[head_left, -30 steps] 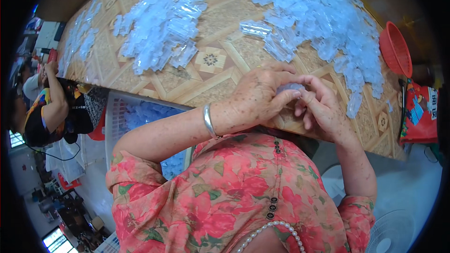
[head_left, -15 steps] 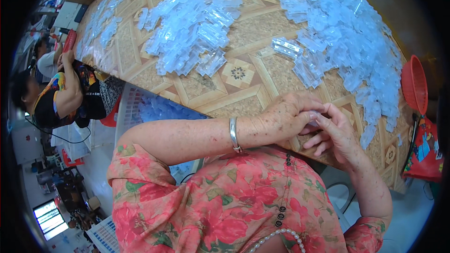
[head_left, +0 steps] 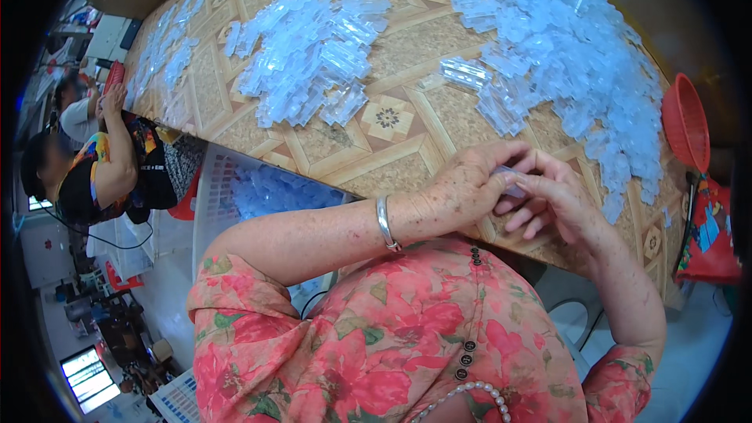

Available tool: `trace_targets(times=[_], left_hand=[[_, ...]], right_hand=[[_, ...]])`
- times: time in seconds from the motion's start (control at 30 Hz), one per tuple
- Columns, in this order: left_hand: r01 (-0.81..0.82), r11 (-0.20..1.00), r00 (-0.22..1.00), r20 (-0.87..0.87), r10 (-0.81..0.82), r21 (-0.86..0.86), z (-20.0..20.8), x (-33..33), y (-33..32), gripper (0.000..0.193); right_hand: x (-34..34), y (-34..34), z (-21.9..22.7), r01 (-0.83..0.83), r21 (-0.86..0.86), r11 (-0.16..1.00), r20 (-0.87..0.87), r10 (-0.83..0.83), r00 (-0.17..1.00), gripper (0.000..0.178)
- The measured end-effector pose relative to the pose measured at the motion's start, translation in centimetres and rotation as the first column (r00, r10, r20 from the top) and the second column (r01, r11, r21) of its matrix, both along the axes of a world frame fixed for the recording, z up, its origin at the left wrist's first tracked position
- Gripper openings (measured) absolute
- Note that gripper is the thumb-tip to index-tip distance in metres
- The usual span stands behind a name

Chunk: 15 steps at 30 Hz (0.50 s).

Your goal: The person sits at a table and repeatedly picks up small, clear plastic components. They align and press two pieces together to form a single unit, then place the assembled item on the table. The process is repetitive, involving picking, joining, and placing the plastic parts.

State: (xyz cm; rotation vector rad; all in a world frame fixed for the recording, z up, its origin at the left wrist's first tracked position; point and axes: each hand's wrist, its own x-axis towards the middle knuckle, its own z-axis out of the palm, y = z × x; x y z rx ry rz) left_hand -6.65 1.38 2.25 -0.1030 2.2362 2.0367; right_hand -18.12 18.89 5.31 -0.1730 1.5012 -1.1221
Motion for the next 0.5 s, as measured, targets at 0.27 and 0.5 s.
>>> trace_targets(times=[0.27, 0.5], left_hand=[[-0.131, 0.973, 0.965, -0.248, 0.082, -0.189, -0.4, 3.1, -0.8, 0.03], [0.076, 0.295, 0.991, 0.105, 0.083, -0.952, 8.0, 16.7, -12.0, 0.037]], right_hand=[[3.6, 1.1, -1.1, 0.124, -0.118, 0.985, -0.249, -0.15, 0.957, 0.047], [4.6, 3.6, -1.9, 0.146, -0.2, 0.969, -0.265, -0.197, 0.944, 0.049]])
